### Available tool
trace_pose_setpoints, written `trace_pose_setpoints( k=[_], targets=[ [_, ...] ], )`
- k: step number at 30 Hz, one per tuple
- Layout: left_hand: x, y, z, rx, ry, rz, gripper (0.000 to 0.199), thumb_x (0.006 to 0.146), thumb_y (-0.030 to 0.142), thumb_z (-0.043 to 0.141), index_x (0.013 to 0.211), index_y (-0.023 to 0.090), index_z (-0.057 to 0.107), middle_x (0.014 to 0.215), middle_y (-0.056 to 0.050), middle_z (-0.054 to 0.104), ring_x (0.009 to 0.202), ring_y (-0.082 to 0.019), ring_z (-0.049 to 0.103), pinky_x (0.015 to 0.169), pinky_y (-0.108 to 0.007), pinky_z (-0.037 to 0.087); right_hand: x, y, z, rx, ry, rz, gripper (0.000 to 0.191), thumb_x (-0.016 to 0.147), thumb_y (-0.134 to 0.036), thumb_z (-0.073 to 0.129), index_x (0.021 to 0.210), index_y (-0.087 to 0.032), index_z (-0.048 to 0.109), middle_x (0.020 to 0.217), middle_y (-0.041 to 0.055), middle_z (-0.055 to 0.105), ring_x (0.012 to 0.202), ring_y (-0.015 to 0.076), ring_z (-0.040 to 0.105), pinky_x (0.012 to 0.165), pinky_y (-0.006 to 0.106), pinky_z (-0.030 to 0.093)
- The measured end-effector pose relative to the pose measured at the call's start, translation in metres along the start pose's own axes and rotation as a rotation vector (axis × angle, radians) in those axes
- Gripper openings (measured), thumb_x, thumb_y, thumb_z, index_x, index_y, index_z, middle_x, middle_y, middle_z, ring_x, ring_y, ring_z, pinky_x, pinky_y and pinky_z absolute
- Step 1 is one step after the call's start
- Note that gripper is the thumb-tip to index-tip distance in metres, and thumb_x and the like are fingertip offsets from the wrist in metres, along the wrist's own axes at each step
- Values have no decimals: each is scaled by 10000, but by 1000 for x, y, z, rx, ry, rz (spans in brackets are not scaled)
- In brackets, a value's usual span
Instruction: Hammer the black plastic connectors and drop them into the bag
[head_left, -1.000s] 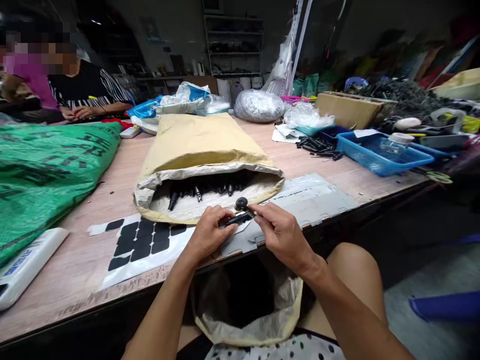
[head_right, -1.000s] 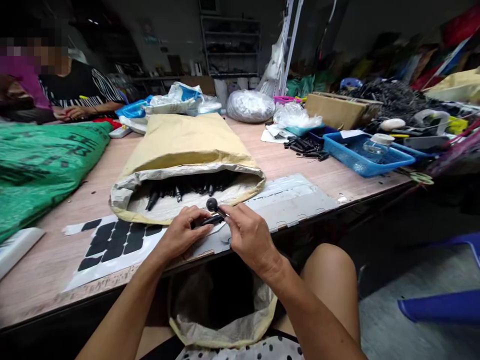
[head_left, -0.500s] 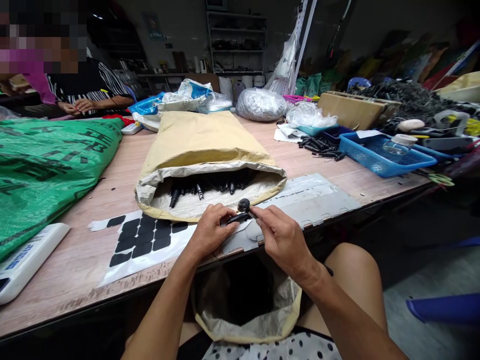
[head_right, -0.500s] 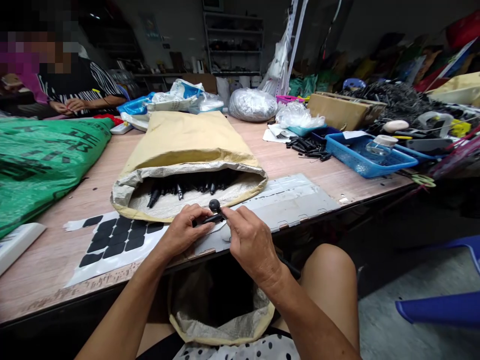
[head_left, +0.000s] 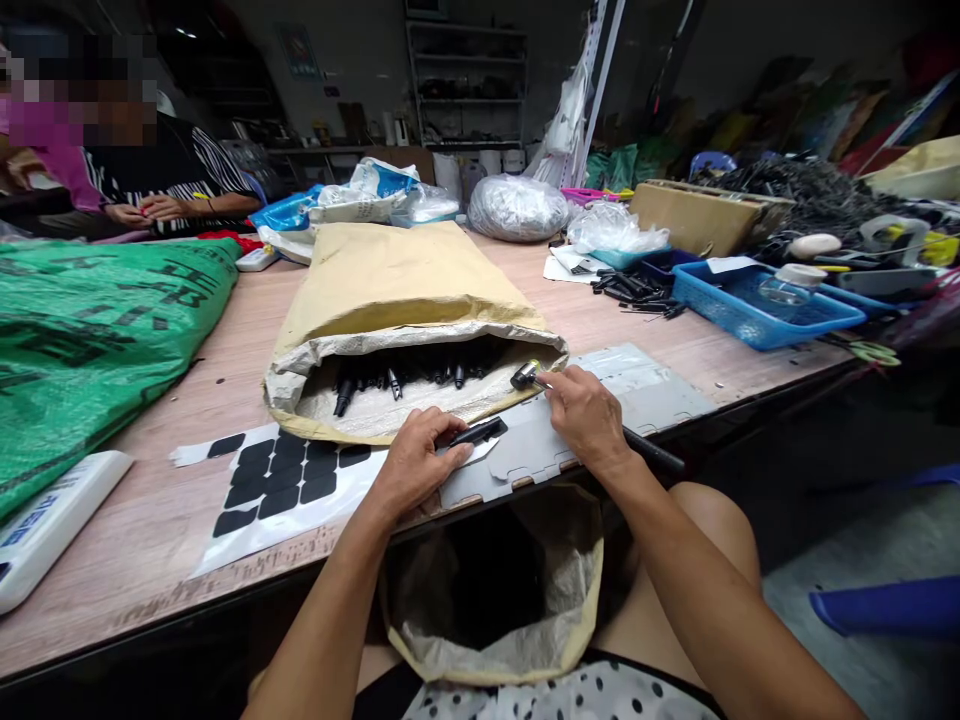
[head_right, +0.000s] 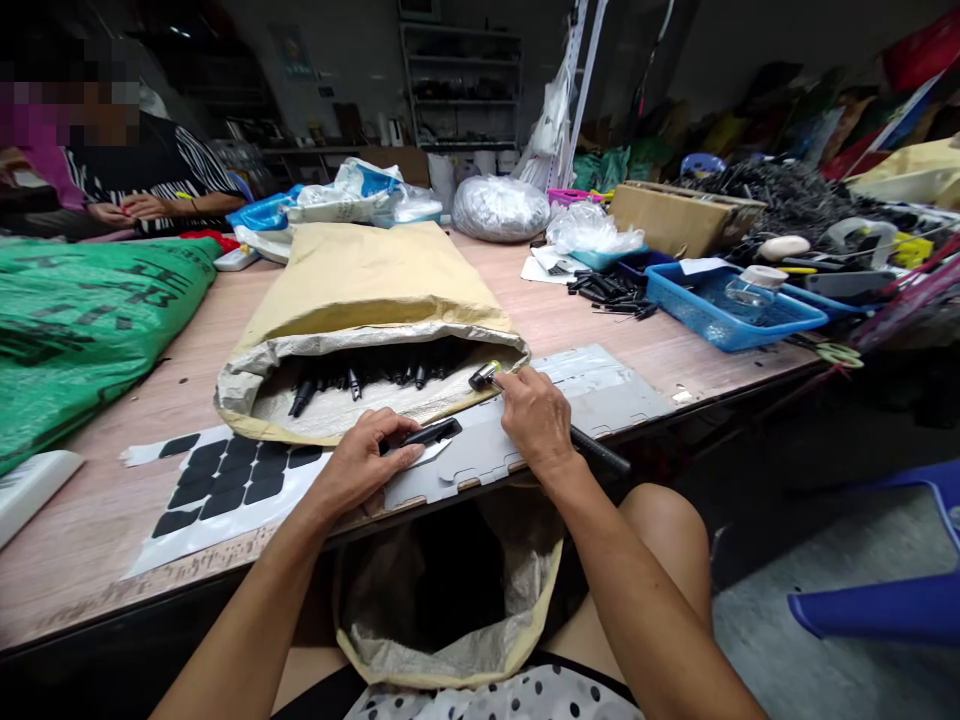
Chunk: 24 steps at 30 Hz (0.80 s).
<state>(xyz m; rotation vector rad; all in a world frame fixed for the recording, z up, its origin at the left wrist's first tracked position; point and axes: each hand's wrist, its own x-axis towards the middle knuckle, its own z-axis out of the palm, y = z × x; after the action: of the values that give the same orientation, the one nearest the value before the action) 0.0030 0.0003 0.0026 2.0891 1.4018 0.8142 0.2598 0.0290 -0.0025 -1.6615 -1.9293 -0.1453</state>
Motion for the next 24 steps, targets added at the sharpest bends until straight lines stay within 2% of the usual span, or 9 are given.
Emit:
trace_pose_setpoints(
  k=[5,13,16,18,19,21,24],
  targets=[
    [-1,0,-1,-8,-25,-12,189,868,347,649,991,226,727,893,-33,645,959,-250,531,854,-382,417,0,7,11,-97,-5,7,307,945,-178,559,1186,-264,731,1010,66,683,984,231,576,818,314,402],
    [1,-4,0,23,-34,-3,219,894,365,627,1031,233,735,918,-45,649,976,-260,528,878,-396,418,-2,5,10,-105,-9,9,322,955,-190,540,1215,-272,711,1015,64,671,962,236,556,793,329,374],
    [-2,5,-3,40,-27,10,219,912,369,603,1027,237,734,946,-57,658,995,-272,536,908,-418,424,-2,5,9,-99,-15,13,328,952,-183,539,1219,-269,709,1023,72,669,963,239,553,801,330,378],
    [-12,20,-6,9,-29,41,224,943,374,573,1047,244,723,1007,-65,668,1026,-274,550,938,-424,430,-3,5,9,-97,-16,14,329,957,-185,529,1221,-268,708,1026,76,669,965,240,551,802,329,379],
    [-20,30,-7,-32,-57,58,227,963,377,556,1070,254,714,1036,-64,673,1030,-267,563,939,-413,440,-3,5,9,-100,-14,11,327,961,-189,525,1220,-269,707,1027,76,668,968,241,550,802,330,378],
    [-40,49,-3,-148,-196,75,227,994,381,526,1117,291,695,1059,-49,685,1002,-242,603,906,-375,470,-3,5,10,-109,-8,4,319,966,-201,520,1216,-270,705,1030,76,665,973,243,548,799,332,376],
    [-70,61,22,-228,-471,52,188,984,385,545,1102,360,690,1015,-35,708,921,-232,654,807,-362,493,-3,6,12,-123,-6,2,312,968,-214,521,1214,-270,703,1026,77,659,967,246,543,790,336,372]
  ],
)
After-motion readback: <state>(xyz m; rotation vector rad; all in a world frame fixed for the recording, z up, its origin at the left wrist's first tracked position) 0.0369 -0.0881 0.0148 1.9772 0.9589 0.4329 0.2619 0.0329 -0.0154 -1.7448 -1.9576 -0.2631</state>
